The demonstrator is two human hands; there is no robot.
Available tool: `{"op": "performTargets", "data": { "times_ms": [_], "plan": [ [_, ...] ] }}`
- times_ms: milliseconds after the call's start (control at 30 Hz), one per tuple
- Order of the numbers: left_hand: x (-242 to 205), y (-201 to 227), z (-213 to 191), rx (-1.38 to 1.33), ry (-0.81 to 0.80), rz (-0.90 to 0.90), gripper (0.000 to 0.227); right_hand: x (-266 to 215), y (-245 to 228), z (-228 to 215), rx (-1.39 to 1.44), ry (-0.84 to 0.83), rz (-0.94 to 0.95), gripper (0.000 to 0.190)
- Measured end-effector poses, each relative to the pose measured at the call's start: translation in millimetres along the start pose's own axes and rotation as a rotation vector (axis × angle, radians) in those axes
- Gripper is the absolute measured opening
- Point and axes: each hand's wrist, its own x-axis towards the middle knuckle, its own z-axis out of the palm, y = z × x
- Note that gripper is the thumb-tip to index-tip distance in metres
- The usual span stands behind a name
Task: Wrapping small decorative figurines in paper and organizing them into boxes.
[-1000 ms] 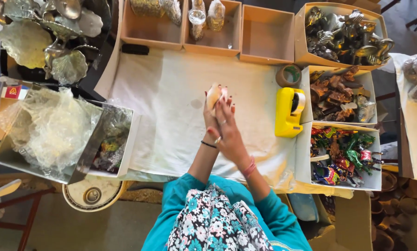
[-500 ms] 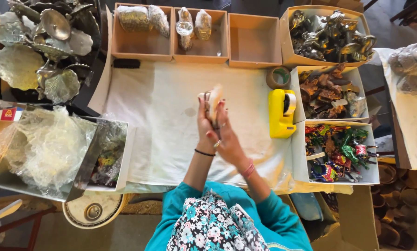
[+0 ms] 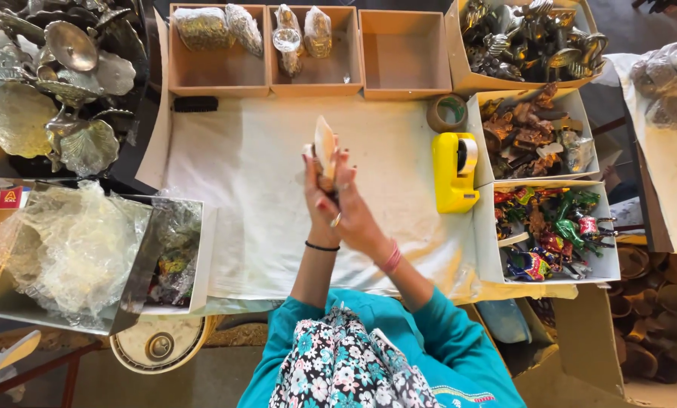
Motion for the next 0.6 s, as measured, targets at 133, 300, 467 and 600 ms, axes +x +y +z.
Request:
{"op": "performTargets", "data": {
  "times_ms": [133, 300, 467, 600],
  "plan": [
    [11, 4, -26, 0.091, 0.025, 0.096, 0.052, -24, -10, 9, -0.324, -0.103, -0.183, 0.086],
    [0, -12, -15, 0.115, 0.056, 0.048, 0.054, 2, 2, 1, -0.077, -0.049, -0.107, 0.087],
    [-7, -22, -2, 0.539, -0.014, 0.244, 0.052, 16, -2, -11, 0.033, 0.070, -0.027, 0.082],
    [8, -16, -36, 0.344, 0.114, 0.130, 0.048, -18, -8, -2, -0.149, -0.008, -0.140, 0.082]
  ]
}}
